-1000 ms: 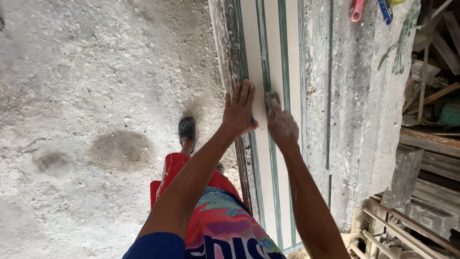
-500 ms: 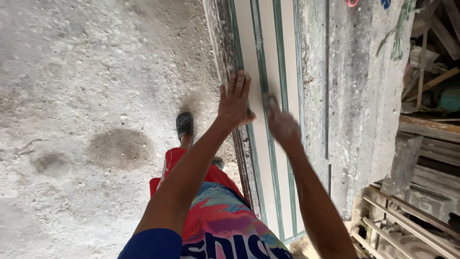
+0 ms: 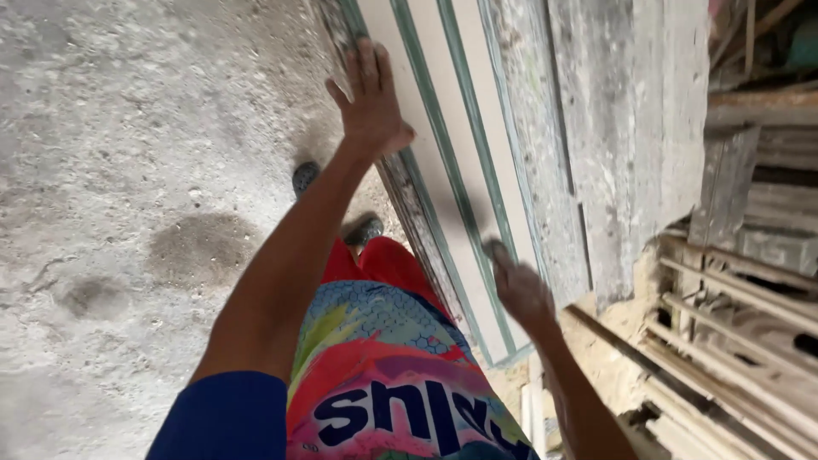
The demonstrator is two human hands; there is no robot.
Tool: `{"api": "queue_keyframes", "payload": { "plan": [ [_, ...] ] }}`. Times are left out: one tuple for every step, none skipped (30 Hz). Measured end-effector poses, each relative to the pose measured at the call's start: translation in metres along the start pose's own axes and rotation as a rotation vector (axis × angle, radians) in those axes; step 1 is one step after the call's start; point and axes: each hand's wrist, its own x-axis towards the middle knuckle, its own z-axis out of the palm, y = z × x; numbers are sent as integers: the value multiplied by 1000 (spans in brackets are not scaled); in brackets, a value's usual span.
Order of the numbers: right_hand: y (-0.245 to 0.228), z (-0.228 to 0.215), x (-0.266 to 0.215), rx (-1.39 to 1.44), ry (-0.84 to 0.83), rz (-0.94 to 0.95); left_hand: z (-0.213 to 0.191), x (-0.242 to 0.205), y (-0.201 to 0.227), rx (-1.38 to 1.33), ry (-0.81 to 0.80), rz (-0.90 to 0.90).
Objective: Scraping off excess material from a long decorative plaster or concrete strip using a putty knife.
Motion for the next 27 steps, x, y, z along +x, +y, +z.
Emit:
{"api": "queue_keyframes", "payload": {
  "plan": [
    [-2,1,8,2,114,-132,10,4,-1,24,49,-17],
    [-3,-3,22,-2,243,-262,17,13,-1,42,109,-30],
    [-9,-9,16,8,250,-248,18,13,2,50,108,-14],
    [-16,-12,8,-19,131,-196,21,10,2,51,190,21],
    [-24,-14,0,-45,12,-145,24,7,0,51,272,55],
    [-6,2,-7,-38,1,-133,38,6,3,53,256,63],
    [10,19,-16,-59,71,-174,52,4,5,39,314,132],
    [24,38,-27,-75,139,-214,65,0,5,28,368,202],
    [34,48,-45,-63,125,-201,80,-12,9,33,347,210],
    [47,52,-54,-75,-41,-81,91,-15,18,55,405,246],
    [60,56,-63,-85,-205,39,101,-19,27,75,463,282],
    [96,88,-72,-75,-204,44,100,-33,39,81,461,291],
    [131,120,-82,-104,-148,33,99,-46,51,95,414,267],
    [167,155,-97,-134,-98,27,102,-63,63,107,360,243],
    [204,187,-108,-125,-104,36,112,-72,72,112,351,253],
    [239,219,-121,-98,-41,-62,123,-81,79,103,287,253],
    [273,252,-135,-71,24,-159,133,-90,87,96,223,252],
    [304,290,-145,-59,19,-145,153,-99,95,102,211,266],
    [333,328,-157,125,-5,3,174,-109,103,130,178,283],
    [364,364,-156,306,-16,142,191,-113,111,158,161,296],
    [358,357,-145,314,-9,145,209,-124,125,164,165,306],
    [345,354,-141,830,-63,460,226,-141,134,184,121,376],
    [332,351,-138,1345,-129,770,242,-158,143,204,76,446],
    [322,345,-123,1360,-124,777,246,-184,162,213,73,460],
    [313,337,-109,1582,-90,883,249,-211,181,211,-63,627],
    [298,329,-85,1811,-60,975,249,-233,195,218,-197,784],
    [293,324,-76,1832,-62,969,292,-242,194,238,-195,790]
  ]
}}
